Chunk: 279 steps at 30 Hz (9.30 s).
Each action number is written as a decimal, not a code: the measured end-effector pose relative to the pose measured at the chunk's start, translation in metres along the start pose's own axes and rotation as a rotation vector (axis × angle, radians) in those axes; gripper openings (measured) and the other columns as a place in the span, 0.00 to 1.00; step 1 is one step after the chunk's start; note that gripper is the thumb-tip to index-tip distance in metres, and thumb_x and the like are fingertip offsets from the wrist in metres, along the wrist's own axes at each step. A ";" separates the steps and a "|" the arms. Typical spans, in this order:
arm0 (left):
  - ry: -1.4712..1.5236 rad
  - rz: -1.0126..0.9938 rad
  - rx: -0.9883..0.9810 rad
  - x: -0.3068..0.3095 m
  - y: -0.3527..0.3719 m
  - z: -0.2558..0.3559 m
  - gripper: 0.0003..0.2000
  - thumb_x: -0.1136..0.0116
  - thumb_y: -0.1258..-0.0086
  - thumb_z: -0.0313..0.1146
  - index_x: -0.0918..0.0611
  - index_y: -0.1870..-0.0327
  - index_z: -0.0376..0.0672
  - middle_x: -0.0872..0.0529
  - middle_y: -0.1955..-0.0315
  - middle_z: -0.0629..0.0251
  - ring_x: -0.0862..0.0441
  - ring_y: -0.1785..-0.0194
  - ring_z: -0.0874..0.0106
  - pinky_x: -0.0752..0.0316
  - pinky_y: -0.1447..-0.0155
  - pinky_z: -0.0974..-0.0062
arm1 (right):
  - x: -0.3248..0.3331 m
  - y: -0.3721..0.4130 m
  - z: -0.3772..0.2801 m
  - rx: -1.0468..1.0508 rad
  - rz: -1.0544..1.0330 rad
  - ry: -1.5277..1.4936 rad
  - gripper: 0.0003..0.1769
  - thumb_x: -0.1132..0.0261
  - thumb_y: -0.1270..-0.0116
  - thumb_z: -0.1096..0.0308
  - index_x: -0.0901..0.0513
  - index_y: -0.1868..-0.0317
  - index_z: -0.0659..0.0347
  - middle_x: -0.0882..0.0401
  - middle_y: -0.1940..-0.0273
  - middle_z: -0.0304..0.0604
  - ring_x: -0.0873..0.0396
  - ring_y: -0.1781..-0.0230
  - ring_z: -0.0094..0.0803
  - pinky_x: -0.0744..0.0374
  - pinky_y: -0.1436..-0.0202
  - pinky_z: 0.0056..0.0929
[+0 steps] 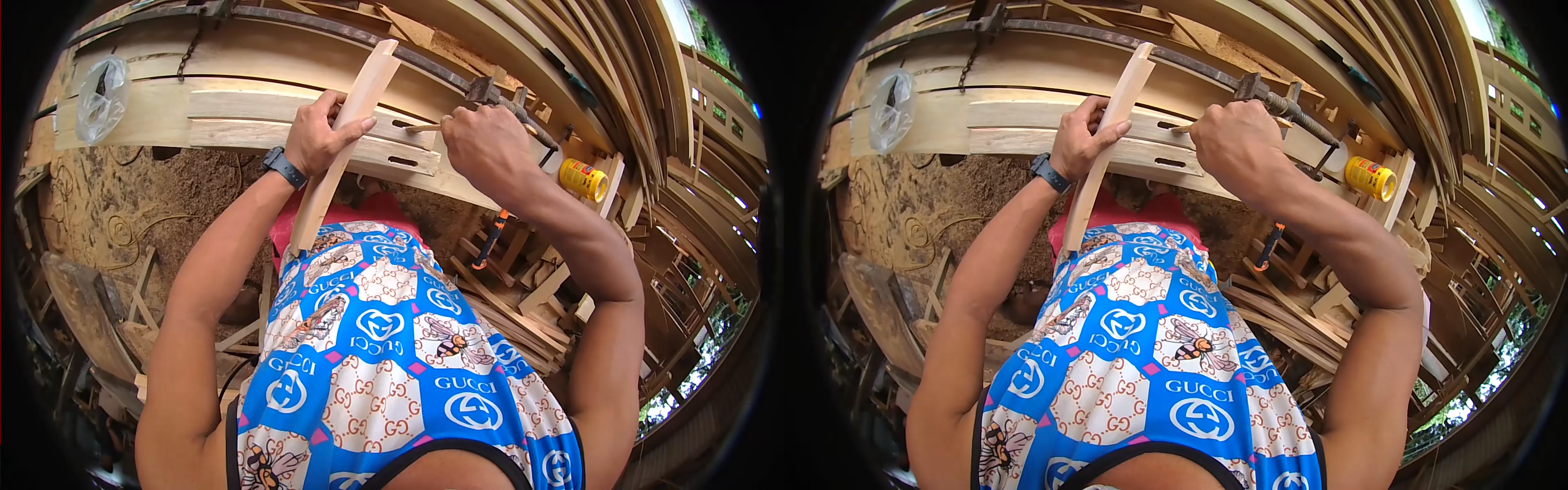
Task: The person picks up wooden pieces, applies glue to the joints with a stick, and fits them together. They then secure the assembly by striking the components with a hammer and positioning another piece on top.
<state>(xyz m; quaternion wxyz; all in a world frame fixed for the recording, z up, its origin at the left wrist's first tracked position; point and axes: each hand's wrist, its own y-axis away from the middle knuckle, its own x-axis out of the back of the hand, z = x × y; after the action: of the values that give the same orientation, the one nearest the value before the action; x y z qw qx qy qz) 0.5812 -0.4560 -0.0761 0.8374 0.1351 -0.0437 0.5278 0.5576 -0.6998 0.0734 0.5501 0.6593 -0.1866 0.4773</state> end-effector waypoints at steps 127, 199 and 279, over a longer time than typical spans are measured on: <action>0.824 0.190 -0.281 0.132 -0.051 0.048 0.25 0.36 0.28 0.49 0.22 0.40 0.38 0.12 0.56 0.50 0.11 0.58 0.55 0.12 0.56 0.52 | -0.336 0.078 -0.048 -1.164 0.419 -0.983 0.30 0.29 0.44 0.63 0.25 0.42 0.66 0.14 0.53 0.68 0.16 0.47 0.62 0.20 0.39 0.49; -0.185 0.741 -0.651 0.095 -0.130 -0.026 0.10 0.36 0.25 0.35 0.10 0.62 0.39 0.11 0.70 0.68 0.16 0.68 0.74 0.22 0.62 0.69 | -0.297 0.129 -0.113 -0.936 0.716 -1.522 0.13 0.34 0.43 0.73 0.15 0.58 0.69 0.21 0.73 0.36 0.27 0.73 0.21 0.28 0.68 0.26; -0.165 0.536 -0.842 0.041 -0.074 -0.006 0.09 0.29 0.34 0.38 0.11 0.66 0.41 0.09 0.74 0.63 0.11 0.70 0.66 0.19 0.64 0.70 | 0.080 0.047 -0.039 -0.145 0.560 -0.199 0.15 0.42 0.35 0.77 0.20 0.48 0.61 0.15 0.67 0.63 0.13 0.63 0.58 0.16 0.61 0.54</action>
<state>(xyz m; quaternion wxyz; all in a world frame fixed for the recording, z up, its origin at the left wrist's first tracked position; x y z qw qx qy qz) 0.6652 -0.4490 -0.0862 0.6481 -0.1890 -0.3521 0.6483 0.5425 -0.6576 0.1633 0.4220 0.5848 -0.4477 0.5286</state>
